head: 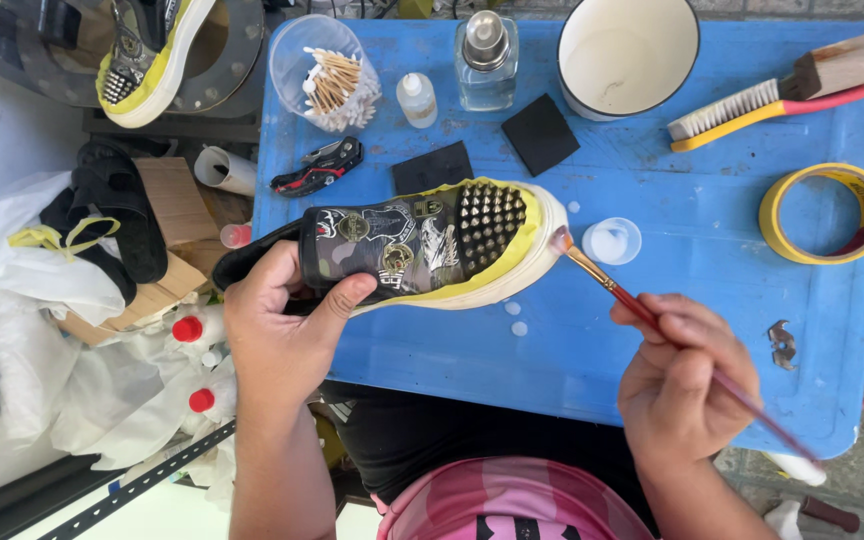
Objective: The person paints the white midsole of a black sneaker using a small brush and white paint. They repeatedly dip the brush into a small container, apply paint along the sole edge, and rotate the shoe to reach different sections. The shoe has a studded toe cap and graphic print on the upper.
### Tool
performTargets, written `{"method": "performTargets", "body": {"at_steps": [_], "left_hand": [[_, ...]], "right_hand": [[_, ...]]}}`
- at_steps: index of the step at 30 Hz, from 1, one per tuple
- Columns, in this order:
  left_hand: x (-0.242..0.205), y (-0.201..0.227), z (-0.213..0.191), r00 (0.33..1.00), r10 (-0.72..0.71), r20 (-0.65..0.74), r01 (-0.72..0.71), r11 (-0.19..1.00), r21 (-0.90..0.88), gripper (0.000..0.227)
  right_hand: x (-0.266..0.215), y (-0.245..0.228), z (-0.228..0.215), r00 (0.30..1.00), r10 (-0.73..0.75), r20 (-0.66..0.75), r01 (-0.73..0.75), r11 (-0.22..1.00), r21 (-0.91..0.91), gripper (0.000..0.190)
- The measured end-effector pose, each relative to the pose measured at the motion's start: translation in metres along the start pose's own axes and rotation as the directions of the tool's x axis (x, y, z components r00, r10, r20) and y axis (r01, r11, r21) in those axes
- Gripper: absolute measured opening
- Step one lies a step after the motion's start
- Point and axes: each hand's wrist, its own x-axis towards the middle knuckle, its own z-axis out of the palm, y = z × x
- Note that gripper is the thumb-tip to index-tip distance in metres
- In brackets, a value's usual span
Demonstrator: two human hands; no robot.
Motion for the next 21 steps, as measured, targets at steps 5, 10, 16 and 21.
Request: {"method": "performTargets", "body": {"at_steps": [5,10,16,21], "left_hand": [[0.0,0.006,0.003,0.999,-0.046,-0.029,0.044,0.998,-0.049,0.026],[0.0,0.01,0.004,0.992,-0.107,-0.059,0.105,0.994,-0.042,0.025],[-0.004,0.01,0.009,0.988,-0.14,-0.06,0.137,0.989,-0.052,0.025],[-0.004,0.011,0.011,0.987,-0.142,-0.076,0.139,0.989,-0.044,0.025]], "right_hand": [[-0.006,0.001,0.006,0.976,-0.192,0.107,0.216,0.921,-0.323,0.034],[0.003,0.002,0.003,0.978,-0.198,0.065,0.208,0.952,-0.226,0.037],[0.007,0.006,0.004,0.993,-0.112,0.035,0.117,0.976,-0.185,0.037],[-0.006,0.0,0.007,0.99,-0.127,0.064,0.138,0.967,-0.213,0.036]]}}
